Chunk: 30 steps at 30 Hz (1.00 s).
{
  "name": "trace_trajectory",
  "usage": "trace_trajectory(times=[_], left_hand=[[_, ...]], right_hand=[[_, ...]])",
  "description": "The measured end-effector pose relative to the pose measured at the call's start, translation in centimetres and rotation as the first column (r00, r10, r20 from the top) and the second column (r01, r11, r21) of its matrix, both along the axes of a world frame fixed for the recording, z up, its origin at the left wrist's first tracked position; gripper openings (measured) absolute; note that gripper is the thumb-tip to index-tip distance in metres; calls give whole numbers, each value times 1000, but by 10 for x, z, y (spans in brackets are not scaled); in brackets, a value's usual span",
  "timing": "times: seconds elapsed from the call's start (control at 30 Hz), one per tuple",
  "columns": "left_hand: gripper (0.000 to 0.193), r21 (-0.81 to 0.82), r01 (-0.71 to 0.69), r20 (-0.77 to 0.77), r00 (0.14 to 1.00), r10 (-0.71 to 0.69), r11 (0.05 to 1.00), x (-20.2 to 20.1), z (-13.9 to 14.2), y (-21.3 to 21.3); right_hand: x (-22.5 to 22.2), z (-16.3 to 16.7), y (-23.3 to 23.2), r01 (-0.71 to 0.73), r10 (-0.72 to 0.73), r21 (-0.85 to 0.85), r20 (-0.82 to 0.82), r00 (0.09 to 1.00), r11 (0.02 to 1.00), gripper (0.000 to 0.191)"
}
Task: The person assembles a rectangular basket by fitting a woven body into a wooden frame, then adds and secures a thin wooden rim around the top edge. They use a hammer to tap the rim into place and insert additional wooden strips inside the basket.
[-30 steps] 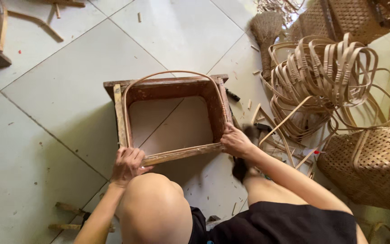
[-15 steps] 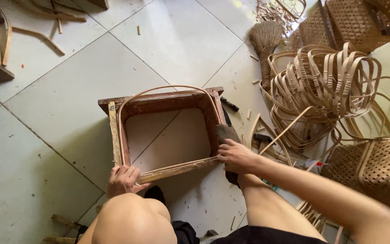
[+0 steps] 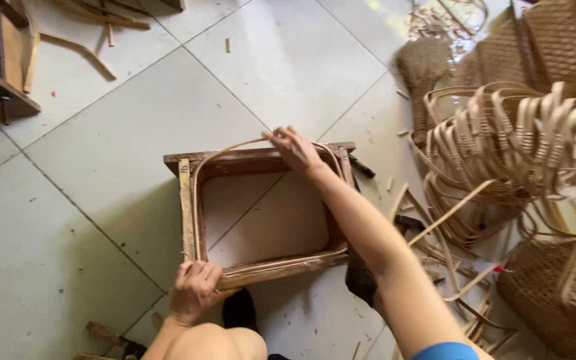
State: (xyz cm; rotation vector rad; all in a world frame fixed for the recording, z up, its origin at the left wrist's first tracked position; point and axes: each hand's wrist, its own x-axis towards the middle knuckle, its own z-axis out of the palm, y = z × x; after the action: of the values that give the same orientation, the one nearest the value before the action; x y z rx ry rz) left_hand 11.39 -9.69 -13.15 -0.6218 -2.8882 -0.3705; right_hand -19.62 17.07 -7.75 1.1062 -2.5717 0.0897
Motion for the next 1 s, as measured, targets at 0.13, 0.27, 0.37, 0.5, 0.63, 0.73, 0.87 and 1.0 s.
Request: trace_trajectory(times=[0.13, 0.27, 0.37, 0.5, 0.63, 0.73, 0.87, 1.0], left_hand=[[65, 68, 129, -37, 991, -127, 989, -20, 11, -4], [35, 476, 22, 37, 998, -45, 879, -82, 39, -17], [26, 659, -549, 485, 833, 267, 514, -157, 51, -33], [32, 618, -725, 709, 681, 183, 306, -208, 53, -40], [35, 608, -764, 767, 635, 89, 214, -214, 48, -43], [38, 546, -797, 798, 589, 129, 260, -214, 51, -45], [38, 525, -803, 807, 575, 134, 283, -218, 51, -48], [41, 492, -831, 826, 539, 162, 260, -220, 42, -51]], right_hand=[[-4, -27, 1, 36, -25, -122, 93, 995, 992, 58], [-1, -22, 9, 17, -5, -153, 73, 997, 988, 57], [7, -13, 7, 30, -14, -160, 105, 994, 987, 51], [19, -2, 7, 46, -27, -158, 124, 992, 986, 50], [33, -3, 17, 65, -6, -256, 225, 974, 964, 44], [41, -4, 22, 18, 56, -280, 254, 966, 960, 41], [45, -9, 24, -5, 92, -282, 294, 951, 960, 40], [43, -17, 23, -14, 93, -256, 296, 951, 966, 41]])
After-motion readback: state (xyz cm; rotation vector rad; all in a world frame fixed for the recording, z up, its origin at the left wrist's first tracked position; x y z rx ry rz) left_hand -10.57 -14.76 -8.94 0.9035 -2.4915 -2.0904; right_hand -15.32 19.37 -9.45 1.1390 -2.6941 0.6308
